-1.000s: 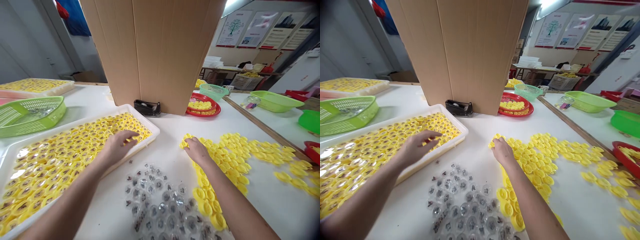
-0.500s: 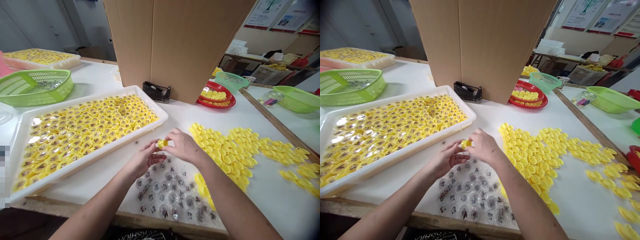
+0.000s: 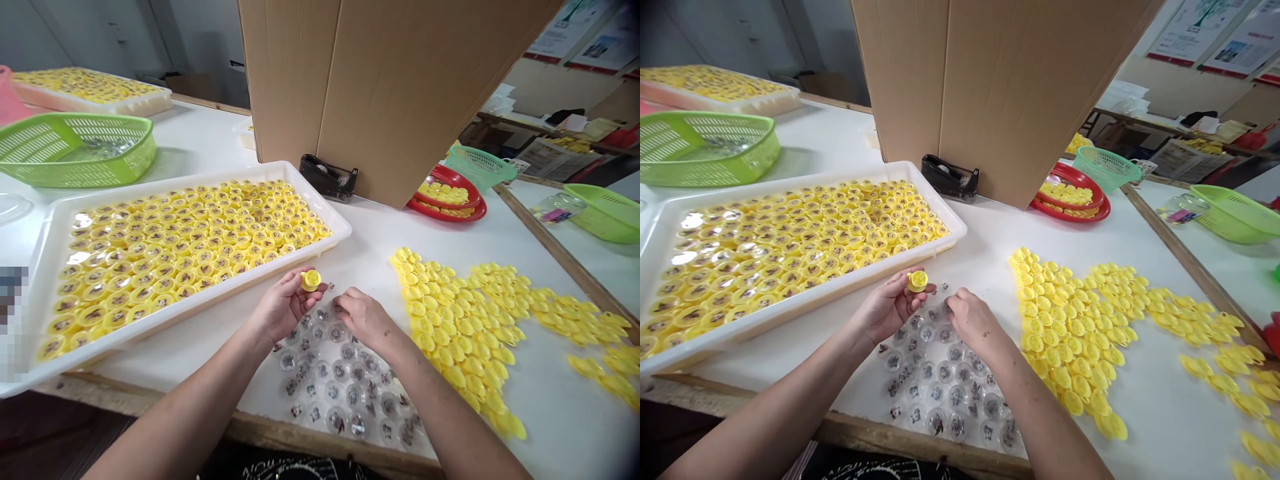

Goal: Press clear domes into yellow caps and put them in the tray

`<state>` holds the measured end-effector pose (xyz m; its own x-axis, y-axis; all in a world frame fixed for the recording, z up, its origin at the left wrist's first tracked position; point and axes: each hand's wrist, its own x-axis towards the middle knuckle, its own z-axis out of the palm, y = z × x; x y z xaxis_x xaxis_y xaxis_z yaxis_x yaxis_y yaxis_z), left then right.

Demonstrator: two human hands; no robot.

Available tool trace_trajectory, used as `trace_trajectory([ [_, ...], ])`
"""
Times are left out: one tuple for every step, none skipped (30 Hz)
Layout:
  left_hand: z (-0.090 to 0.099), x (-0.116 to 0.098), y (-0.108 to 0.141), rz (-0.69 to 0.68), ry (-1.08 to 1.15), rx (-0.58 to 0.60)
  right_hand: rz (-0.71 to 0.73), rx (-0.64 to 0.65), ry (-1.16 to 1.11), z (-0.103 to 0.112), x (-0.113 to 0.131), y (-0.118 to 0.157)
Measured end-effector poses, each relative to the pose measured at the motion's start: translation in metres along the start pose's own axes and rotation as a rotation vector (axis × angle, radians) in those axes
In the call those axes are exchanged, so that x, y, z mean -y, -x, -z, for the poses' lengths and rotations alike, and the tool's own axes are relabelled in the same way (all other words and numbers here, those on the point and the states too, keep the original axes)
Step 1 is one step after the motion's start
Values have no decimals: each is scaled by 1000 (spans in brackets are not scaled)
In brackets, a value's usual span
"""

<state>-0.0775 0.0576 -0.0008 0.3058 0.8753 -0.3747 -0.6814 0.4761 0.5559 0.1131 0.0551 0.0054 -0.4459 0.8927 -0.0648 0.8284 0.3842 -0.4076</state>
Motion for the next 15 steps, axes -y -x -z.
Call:
trace_trajectory([
  [0,1,0,4,0,3,-10,-7,-10,-1,1,1],
  [0,2,1,7,-2,9,-20,-15,-25,0,1,3],
  [0,3,1,11,-5,13,-32,-25,-43,0,1,3],
  [-1,5,2,16,-10,15,-46,-35,-65,2,-1,4],
  [-2,5,3,21,-16,17,-60,-47,-93,3,-3,5],
  [-2,6,3,27,-22,17,-77,-58,-126,5,-5,7],
  [-3,7,4,34,-26,18,-95,-68,-165,6,-8,8],
  [-4,8,5,43,-28,19,-116,-77,-211,8,-11,10],
  [-4,9,5,52,-29,21,-140,-85,-263,9,-14,12],
  [-5,9,5,60,-32,24,-163,-90,-317,10,-15,14],
  [-4,10,5,69,-39,31,-180,-95,-361,12,-16,16],
  [-4,12,5,77,-48,37,-196,-102,-428,14,-16,18],
  [-4,13,5,83,-60,44,-213,-111,-533,16,-14,20],
  [-4,15,4,89,-70,52,-232,-119,-676,19,-11,21],
  [-4,17,4,95,-78,64,-254,-126,-843,21,-8,23],
])
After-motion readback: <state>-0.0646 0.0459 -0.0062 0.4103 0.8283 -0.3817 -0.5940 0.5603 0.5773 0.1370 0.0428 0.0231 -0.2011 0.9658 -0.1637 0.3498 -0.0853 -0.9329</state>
